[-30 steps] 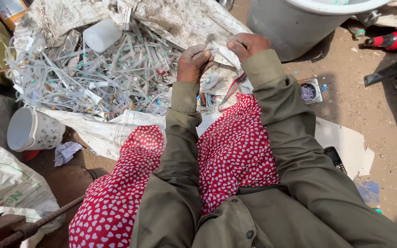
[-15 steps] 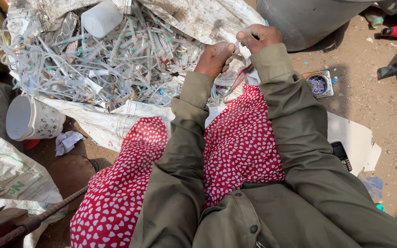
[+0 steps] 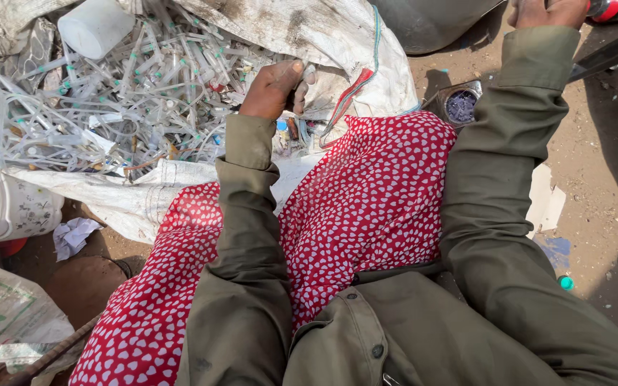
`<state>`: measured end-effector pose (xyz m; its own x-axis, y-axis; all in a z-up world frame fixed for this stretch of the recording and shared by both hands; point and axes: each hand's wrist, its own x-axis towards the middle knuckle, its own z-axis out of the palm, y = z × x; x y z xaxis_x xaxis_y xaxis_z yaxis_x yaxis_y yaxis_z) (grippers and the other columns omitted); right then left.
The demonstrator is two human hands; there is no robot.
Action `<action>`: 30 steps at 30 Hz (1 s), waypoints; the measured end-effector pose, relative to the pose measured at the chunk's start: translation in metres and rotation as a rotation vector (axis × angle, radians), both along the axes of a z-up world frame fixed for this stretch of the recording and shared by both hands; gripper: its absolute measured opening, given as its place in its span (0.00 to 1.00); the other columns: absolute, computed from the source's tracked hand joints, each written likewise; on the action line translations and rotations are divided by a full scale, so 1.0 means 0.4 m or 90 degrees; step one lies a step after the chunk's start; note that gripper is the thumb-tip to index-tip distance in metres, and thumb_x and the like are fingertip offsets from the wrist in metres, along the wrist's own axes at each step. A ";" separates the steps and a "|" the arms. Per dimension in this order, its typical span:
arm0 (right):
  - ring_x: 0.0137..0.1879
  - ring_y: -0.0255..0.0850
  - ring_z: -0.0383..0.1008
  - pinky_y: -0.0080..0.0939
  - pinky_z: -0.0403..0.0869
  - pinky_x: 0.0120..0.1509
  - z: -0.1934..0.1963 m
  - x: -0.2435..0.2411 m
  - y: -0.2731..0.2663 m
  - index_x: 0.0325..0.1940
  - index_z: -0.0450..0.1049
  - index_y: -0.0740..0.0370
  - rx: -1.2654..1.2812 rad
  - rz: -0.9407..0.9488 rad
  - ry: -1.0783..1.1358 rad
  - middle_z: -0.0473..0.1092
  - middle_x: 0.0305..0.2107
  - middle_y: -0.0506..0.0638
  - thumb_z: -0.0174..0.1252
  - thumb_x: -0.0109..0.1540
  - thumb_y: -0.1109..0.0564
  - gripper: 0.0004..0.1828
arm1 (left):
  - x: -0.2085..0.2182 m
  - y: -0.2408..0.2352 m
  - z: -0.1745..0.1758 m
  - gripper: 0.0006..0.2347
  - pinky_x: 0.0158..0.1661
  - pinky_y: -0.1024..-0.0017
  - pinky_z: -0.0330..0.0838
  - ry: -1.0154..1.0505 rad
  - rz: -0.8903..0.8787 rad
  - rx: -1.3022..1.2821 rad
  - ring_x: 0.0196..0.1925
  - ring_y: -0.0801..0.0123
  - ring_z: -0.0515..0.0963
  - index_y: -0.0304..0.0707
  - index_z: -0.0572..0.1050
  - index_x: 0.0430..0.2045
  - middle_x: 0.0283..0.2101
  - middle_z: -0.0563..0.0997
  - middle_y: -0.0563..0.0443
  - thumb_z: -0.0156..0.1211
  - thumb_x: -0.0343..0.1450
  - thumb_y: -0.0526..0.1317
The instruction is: The person sits on the ground and repeatedly picks up used syringes from a large sack. They separate the syringe components by hand and place the separated parts into a nearby bucket.
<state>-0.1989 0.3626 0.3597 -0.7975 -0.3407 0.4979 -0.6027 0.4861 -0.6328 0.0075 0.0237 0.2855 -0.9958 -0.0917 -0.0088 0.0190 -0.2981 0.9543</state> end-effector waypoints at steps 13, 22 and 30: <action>0.42 0.50 0.80 0.47 0.76 0.50 -0.443 -0.109 0.330 0.42 0.83 0.56 0.243 -0.207 -0.212 0.79 0.35 0.58 0.70 0.60 0.56 0.08 | 0.011 -0.079 -0.078 0.18 0.30 0.73 0.78 -0.061 0.137 0.141 0.27 0.72 0.79 0.29 0.76 0.44 0.30 0.79 0.51 0.53 0.80 0.50; 0.39 0.49 0.80 0.46 0.77 0.47 -0.462 -0.096 0.383 0.38 0.84 0.55 0.293 -0.309 -0.310 0.79 0.32 0.57 0.69 0.60 0.56 0.04 | 0.019 -0.111 -0.098 0.16 0.34 0.71 0.82 -0.021 0.178 0.157 0.31 0.71 0.81 0.30 0.77 0.47 0.34 0.81 0.49 0.52 0.81 0.48; 0.38 0.47 0.80 0.46 0.77 0.47 -0.413 -0.057 0.349 0.40 0.84 0.53 0.307 -0.255 -0.269 0.79 0.33 0.56 0.67 0.61 0.58 0.04 | 0.028 -0.113 -0.075 0.14 0.35 0.69 0.83 -0.013 0.199 0.275 0.33 0.67 0.83 0.30 0.75 0.50 0.37 0.82 0.44 0.51 0.81 0.44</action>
<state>-0.2215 0.5020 0.1946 -0.9961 -0.0879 -0.0084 -0.0757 0.8988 -0.4318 0.0187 -0.0217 0.2556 -0.9210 -0.3672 -0.1302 0.1524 -0.6472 0.7469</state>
